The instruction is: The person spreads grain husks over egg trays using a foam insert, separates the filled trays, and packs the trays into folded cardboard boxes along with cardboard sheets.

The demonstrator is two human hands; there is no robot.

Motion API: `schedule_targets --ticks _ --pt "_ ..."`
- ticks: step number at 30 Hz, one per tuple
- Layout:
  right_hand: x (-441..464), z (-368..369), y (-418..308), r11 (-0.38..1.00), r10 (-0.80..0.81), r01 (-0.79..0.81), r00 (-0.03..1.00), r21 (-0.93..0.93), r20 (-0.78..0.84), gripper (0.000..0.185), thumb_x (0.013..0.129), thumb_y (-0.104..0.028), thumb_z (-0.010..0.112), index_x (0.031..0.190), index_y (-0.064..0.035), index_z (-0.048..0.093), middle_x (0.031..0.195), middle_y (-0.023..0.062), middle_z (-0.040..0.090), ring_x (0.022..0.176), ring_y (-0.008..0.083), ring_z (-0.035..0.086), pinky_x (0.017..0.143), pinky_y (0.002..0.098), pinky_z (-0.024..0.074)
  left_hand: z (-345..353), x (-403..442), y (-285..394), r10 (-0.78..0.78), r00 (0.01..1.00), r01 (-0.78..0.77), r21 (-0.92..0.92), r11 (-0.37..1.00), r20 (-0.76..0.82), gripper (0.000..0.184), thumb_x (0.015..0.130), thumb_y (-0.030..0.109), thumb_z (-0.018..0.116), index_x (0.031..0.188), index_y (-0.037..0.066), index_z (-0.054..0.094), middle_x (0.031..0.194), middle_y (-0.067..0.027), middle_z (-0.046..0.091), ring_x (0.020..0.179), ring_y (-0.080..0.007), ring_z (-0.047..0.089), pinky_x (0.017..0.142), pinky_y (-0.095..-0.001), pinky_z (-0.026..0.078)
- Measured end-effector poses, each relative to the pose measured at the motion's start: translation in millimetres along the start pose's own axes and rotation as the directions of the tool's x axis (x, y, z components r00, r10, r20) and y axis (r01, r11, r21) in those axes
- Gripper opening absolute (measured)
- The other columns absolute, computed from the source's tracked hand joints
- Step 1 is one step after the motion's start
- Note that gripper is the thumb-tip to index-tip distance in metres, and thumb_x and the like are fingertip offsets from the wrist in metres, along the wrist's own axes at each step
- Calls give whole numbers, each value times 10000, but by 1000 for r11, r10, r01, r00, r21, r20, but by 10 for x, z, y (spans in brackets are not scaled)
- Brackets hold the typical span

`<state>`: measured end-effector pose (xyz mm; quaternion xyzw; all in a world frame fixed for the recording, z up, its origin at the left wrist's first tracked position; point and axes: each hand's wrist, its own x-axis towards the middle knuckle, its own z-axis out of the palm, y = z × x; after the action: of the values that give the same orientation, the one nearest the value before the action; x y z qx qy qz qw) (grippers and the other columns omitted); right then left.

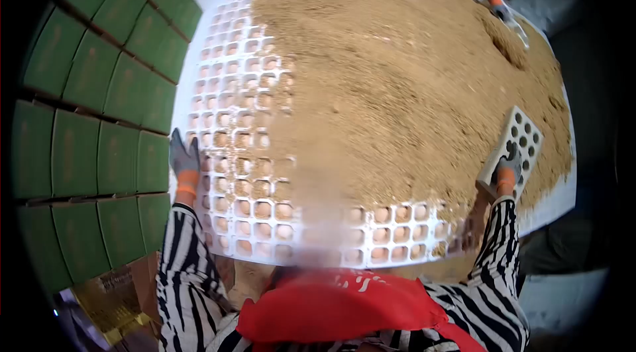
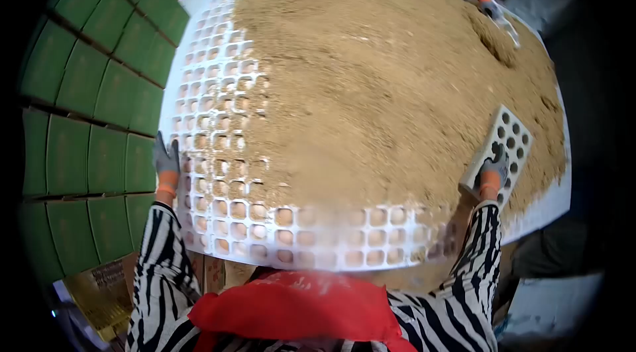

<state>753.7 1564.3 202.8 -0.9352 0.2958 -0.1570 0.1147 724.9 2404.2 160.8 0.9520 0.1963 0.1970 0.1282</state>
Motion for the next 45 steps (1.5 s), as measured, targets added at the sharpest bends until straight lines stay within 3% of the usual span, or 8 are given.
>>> schedule_targets --ticks 5,6,8,16,20,34,41,45 --pt "174 1178 -665 974 -111 127 990 -186 91 494 792 -74 514 1270 -164 598 1080 206 675 987 398 639 880 423 491 352 890 -2063 -398 668 661 -256 705 629 694 981 508 429 1451 2 361 1462 -169 431 1326 -259 428 1099 -346 320" --pt "288 1641 -642 758 -119 315 928 -570 354 462 830 -121 494 1280 -155 594 1124 199 665 1027 394 628 894 422 482 476 1000 -1969 -325 693 648 -357 673 644 729 968 545 427 1448 0 367 1453 -156 444 1317 -252 439 1085 -337 339" --pt "-362 1093 -1929 951 -297 301 953 65 -59 401 894 -185 450 1258 -102 598 1079 228 671 1048 392 620 924 426 469 567 1065 -1655 -194 738 617 -529 583 647 800 940 619 424 1443 -2 380 1434 -131 469 1298 -239 459 1058 -318 376" --pt "-1010 1551 -3806 884 -434 457 880 -100 192 212 757 -70 582 946 -1 648 971 222 674 930 374 649 809 427 518 566 1149 -925 -161 725 662 -613 430 670 782 951 604 413 1442 -3 381 1433 -130 468 1294 -234 460 1060 -319 370" --pt "-1435 1545 -4491 816 -566 546 822 190 70 417 803 -74 485 1202 -54 605 1165 190 640 1075 359 602 916 426 475 505 1138 -868 -159 708 682 -606 410 688 773 956 597 407 1442 -4 381 1433 -130 468 1291 -231 460 1061 -320 366" --pt "-1855 1384 -5371 600 -796 733 509 320 328 610 753 -32 561 1344 -179 516 1351 117 545 1223 315 528 1009 413 410 470 1410 -958 -100 672 719 -614 326 734 742 973 571 387 1441 -5 382 1432 -128 467 1283 -223 462 1065 -322 354" --pt "-1213 1617 -5517 760 -629 509 732 404 261 602 740 17 570 1318 -148 547 1309 152 561 1223 344 504 1016 390 424 487 1541 -829 -77 641 746 -597 294 763 727 982 557 377 1441 -6 383 1432 -127 467 1279 -218 463 1067 -323 349" --pt "-1691 1804 -5928 461 -887 765 418 450 199 563 765 6 565 1304 -159 560 1310 142 562 1245 332 495 1032 397 409 483 1554 -701 -86 630 756 -584 296 772 718 987 550 372 1441 -6 383 1431 -126 466 1277 -216 463 1068 -323 345"
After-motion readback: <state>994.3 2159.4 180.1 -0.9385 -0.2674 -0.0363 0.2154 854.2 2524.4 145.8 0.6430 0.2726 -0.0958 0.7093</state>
